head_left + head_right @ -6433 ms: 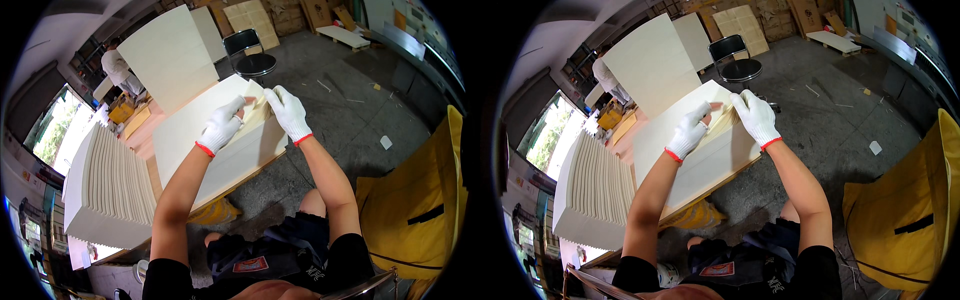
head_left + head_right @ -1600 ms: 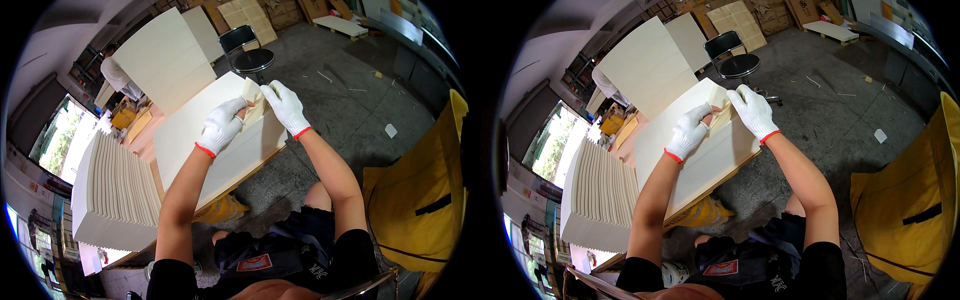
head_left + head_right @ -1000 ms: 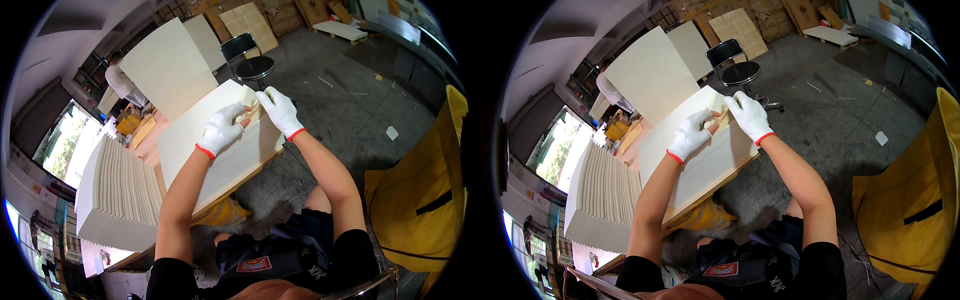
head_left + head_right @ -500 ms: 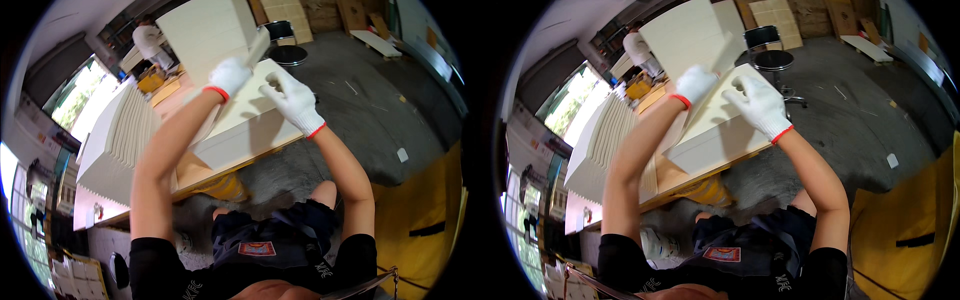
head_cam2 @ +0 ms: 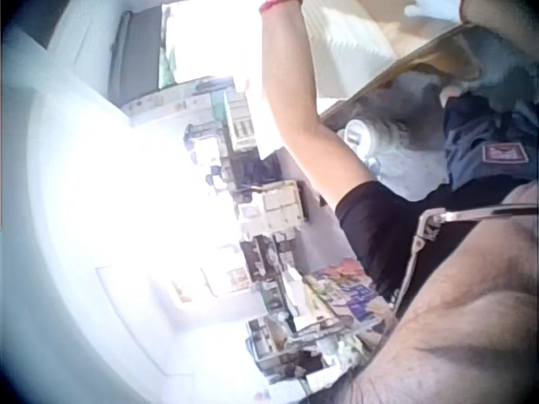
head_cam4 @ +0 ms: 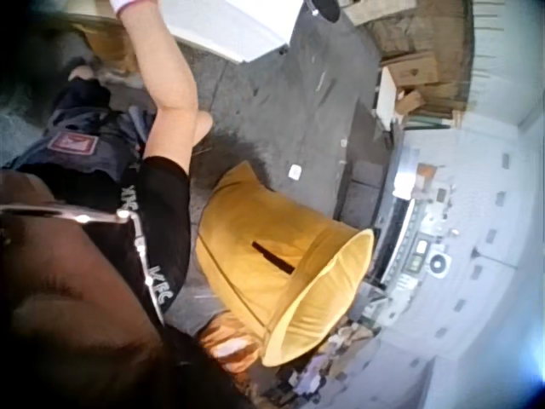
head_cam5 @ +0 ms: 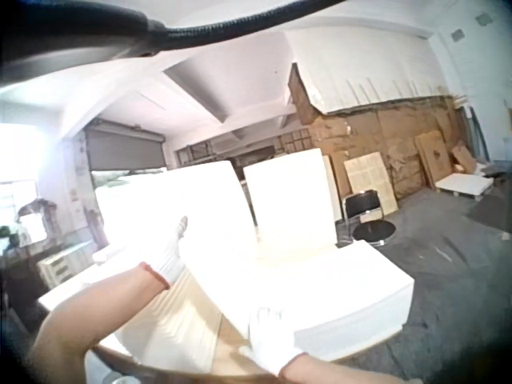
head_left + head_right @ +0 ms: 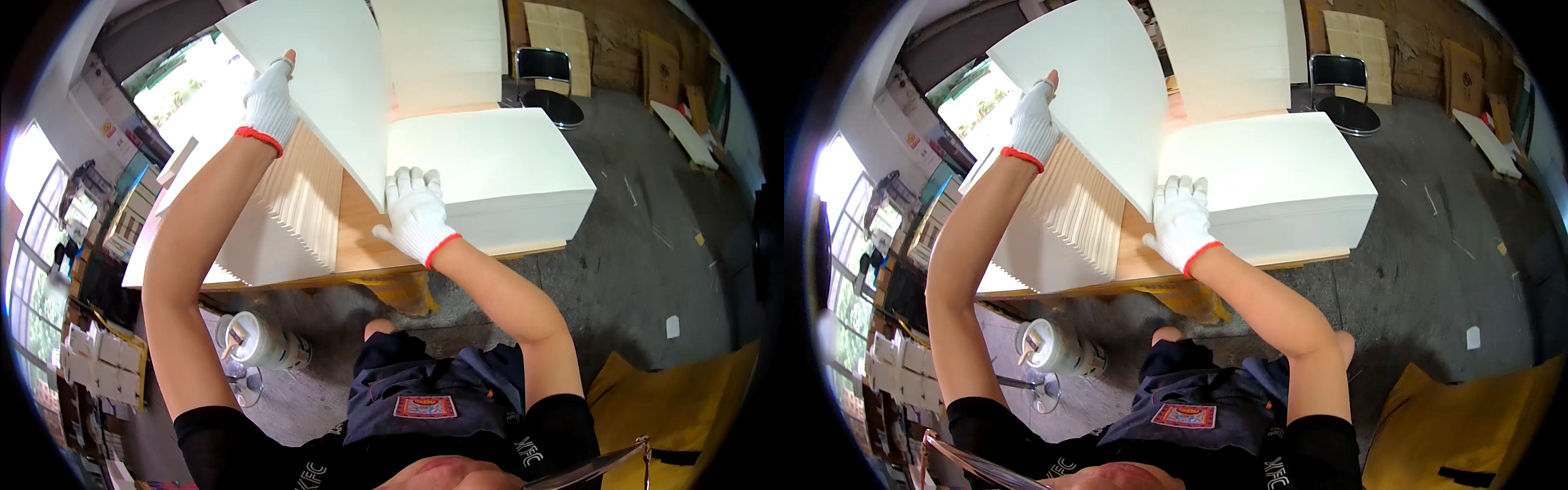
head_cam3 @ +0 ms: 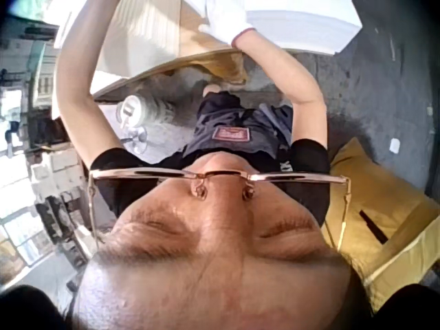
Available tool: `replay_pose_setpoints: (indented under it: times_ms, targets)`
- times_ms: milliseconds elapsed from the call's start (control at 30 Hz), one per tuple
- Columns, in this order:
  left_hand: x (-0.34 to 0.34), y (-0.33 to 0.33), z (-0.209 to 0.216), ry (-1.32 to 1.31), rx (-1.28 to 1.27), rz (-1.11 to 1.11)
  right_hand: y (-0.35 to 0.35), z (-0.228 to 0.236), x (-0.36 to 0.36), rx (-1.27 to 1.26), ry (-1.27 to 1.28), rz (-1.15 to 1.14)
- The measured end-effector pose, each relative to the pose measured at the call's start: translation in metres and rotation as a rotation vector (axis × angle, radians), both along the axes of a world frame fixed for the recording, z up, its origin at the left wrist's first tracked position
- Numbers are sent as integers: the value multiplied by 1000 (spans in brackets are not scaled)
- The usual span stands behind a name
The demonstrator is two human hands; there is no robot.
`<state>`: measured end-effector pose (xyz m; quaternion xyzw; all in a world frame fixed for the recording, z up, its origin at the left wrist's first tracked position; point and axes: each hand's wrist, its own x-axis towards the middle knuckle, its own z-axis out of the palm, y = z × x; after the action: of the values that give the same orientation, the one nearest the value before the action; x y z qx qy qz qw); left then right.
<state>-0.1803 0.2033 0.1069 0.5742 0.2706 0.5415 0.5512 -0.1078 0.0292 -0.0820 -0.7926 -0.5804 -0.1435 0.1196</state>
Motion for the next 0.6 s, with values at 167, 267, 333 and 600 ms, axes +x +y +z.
replay_pose_setpoints:
  times_ms: [167, 267, 333, 600]
  targets:
    - [-12, -11, 0, -74, -170, 23, -1, -11, -2, 54, -83, -14]
    - [-11, -8, 9, -193, -210, -50, -3, -3, -1, -5, -63, -4]
    - [-9, -6, 14, -205, -226, -48, -5, -6, -1, 3, -72, -10]
    - [-8, 86, 43, -161, -34, 39, 0, -7, -5, 48, -45, 34]
